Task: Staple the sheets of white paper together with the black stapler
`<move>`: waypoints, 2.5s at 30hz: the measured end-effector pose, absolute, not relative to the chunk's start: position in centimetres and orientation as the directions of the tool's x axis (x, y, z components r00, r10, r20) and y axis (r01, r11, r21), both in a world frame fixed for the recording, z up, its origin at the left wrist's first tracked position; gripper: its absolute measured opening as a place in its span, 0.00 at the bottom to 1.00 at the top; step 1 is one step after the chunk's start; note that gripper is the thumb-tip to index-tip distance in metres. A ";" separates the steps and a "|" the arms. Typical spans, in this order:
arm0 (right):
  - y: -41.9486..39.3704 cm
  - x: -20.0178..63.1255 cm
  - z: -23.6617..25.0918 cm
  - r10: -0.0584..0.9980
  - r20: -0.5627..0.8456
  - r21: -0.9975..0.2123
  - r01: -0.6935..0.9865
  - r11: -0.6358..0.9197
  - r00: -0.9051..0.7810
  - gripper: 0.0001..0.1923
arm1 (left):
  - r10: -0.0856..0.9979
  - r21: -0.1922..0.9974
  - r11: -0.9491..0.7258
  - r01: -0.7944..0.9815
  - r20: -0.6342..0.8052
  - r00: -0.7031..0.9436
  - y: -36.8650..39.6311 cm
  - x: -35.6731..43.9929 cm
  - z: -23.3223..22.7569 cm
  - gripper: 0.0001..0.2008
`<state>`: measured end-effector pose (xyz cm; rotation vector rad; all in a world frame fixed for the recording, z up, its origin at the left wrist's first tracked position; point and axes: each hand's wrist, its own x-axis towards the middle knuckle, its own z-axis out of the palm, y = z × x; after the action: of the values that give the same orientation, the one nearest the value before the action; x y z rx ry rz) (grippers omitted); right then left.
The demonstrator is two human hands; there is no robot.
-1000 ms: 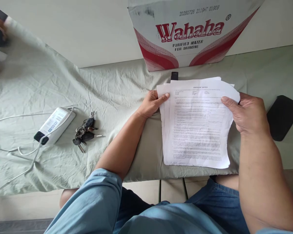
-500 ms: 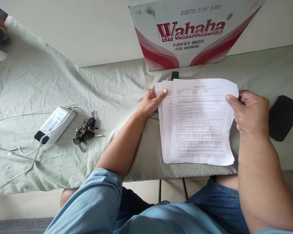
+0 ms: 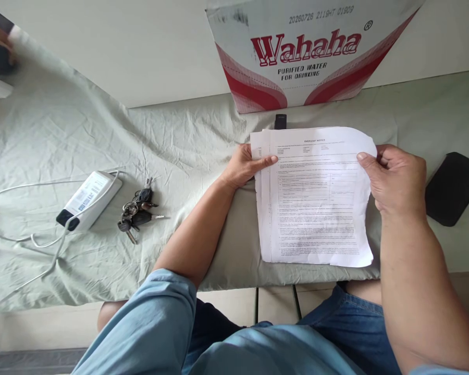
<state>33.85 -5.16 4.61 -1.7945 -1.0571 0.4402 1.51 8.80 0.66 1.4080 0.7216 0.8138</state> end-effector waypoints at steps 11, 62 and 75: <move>-5.3 34.4 6.1 0.866 -0.263 -0.964 -0.076 -0.256 0.426 0.45 | 0.997 0.943 -0.012 -0.332 0.036 0.064 10.6 2.0 -0.7 0.41; -6.8 34.4 7.9 0.939 -0.094 -0.995 -0.012 -0.095 0.330 0.27 | 0.924 0.999 0.044 -0.002 -0.040 0.380 11.3 -0.7 -0.9 0.36; -6.8 35.0 8.6 0.937 -0.264 -0.960 0.029 -0.277 0.228 0.33 | 0.606 0.958 0.061 0.279 -0.258 0.753 10.4 -1.2 3.3 0.36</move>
<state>34.99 -6.76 8.59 -1.5523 -0.9397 1.2028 -1.21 10.41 3.34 1.5305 0.7464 0.2854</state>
